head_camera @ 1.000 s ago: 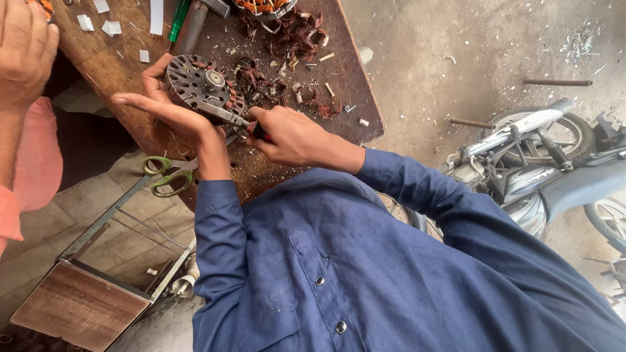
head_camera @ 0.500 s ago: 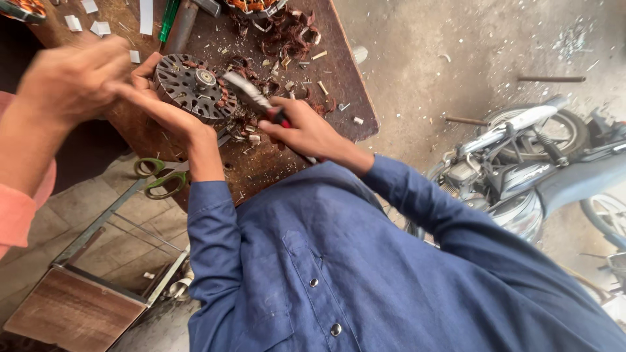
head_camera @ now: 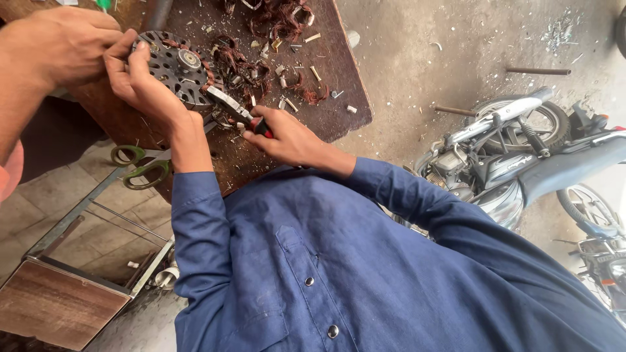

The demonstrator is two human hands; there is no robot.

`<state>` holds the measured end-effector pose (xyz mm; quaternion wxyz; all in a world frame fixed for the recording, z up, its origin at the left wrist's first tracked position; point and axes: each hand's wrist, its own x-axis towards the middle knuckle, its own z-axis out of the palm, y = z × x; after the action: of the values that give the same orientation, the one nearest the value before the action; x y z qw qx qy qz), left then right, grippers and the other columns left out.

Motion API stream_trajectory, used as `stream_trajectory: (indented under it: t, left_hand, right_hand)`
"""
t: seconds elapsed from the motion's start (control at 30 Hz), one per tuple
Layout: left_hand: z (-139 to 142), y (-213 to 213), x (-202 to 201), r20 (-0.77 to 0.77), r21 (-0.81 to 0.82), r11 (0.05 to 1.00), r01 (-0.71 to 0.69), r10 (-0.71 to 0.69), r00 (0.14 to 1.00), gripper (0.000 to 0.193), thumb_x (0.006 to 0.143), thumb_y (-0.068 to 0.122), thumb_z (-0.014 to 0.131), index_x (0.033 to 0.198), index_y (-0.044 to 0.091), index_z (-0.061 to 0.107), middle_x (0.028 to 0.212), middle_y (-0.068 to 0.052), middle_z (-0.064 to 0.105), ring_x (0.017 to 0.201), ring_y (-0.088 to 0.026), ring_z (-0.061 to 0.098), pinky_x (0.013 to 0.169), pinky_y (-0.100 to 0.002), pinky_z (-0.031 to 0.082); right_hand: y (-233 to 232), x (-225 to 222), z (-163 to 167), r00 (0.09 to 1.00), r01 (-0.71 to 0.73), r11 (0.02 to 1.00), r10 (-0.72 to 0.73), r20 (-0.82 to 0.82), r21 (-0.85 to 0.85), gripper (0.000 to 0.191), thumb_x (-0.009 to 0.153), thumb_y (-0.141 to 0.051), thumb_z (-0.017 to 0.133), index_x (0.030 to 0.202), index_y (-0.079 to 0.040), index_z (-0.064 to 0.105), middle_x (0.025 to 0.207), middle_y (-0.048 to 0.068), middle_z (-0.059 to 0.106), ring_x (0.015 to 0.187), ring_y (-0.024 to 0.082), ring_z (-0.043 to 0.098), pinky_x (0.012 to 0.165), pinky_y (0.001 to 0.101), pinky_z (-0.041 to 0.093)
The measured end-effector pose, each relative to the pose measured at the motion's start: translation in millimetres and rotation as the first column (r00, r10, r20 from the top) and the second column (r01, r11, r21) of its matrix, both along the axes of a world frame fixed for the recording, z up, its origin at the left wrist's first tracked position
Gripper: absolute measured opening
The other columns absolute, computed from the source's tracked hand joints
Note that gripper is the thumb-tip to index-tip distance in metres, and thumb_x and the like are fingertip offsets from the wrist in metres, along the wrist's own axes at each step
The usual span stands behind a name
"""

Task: The person uses pliers to pull and cut copper windings from a motor stator on a workbench. The person repeatedly rotates the stator and removes wire segments, accumulating copper scraps on the table.

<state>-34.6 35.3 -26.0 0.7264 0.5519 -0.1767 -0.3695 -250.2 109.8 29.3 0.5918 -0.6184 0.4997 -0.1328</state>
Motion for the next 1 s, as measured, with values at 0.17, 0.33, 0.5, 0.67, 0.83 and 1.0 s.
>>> stream_trajectory:
  t: [0.17,0.33,0.5,0.67,0.83,1.0]
  left_hand:
    - [16,3,-3,0.004,0.072,0.997,0.004,-0.004,1.000,0.020,0.085,0.000,0.059,0.103,-0.003,0.068,0.090,-0.008,0.062,0.078,-0.017,0.065,0.070,-0.033,0.058]
    - [18,1,-2,0.013,0.057,0.998,0.028,-0.029,0.999,0.023,0.082,-0.001,0.058,0.103,-0.003,0.068,0.093,-0.009,0.065,0.081,-0.018,0.067,0.074,-0.034,0.061]
    - [17,0,1,-0.003,0.061,0.998,0.017,-0.017,1.000,0.023,0.081,0.000,0.058,0.101,-0.003,0.069,0.091,-0.009,0.064,0.080,-0.019,0.068,0.073,-0.034,0.062]
    - [23,1,-1,-0.022,0.081,0.997,-0.001,0.003,1.000,0.024,0.078,0.001,0.059,0.099,-0.002,0.070,0.090,-0.009,0.064,0.078,-0.020,0.067,0.070,-0.035,0.062]
    - [28,2,0,0.007,0.086,0.996,0.038,-0.039,0.999,0.024,0.076,0.001,0.059,0.097,-0.001,0.069,0.087,-0.009,0.064,0.075,-0.020,0.070,0.069,-0.036,0.064]
    - [24,1,5,0.074,0.068,0.996,0.053,-0.058,0.996,0.026,0.075,-0.005,0.057,0.096,-0.003,0.071,0.087,-0.009,0.068,0.075,-0.019,0.070,0.072,-0.036,0.064]
  right_hand:
    - [-3,3,11,0.998,-0.029,0.985,0.019,-0.060,-0.169,0.035,0.096,-0.030,0.069,0.106,0.002,0.060,0.082,0.014,0.070,0.073,0.023,0.065,0.067,0.0407,0.052]
    - [-29,-16,14,0.986,-0.136,0.957,0.106,0.127,0.256,0.029,0.097,-0.030,0.066,0.104,-0.002,0.064,0.074,0.006,0.072,0.066,0.013,0.069,0.063,0.0333,0.056]
    - [-25,-14,18,0.989,-0.141,0.967,0.129,0.072,0.210,0.030,0.096,-0.029,0.066,0.107,-0.001,0.065,0.072,0.008,0.072,0.066,0.016,0.071,0.064,0.0341,0.055]
    - [-10,-5,16,0.989,-0.135,0.985,0.126,-0.082,-0.108,0.031,0.093,-0.027,0.070,0.102,0.002,0.063,0.083,0.018,0.072,0.079,0.033,0.072,0.073,0.0450,0.054]
    - [-3,-1,12,0.985,-0.140,0.965,0.114,-0.126,-0.220,0.035,0.095,-0.027,0.070,0.108,0.004,0.059,0.084,0.022,0.070,0.084,0.039,0.069,0.075,0.0484,0.053]
    - [-28,-13,2,0.977,-0.210,0.926,0.183,0.114,0.313,0.030,0.096,-0.029,0.065,0.110,-0.002,0.063,0.078,0.008,0.074,0.075,0.021,0.076,0.062,0.0368,0.055]
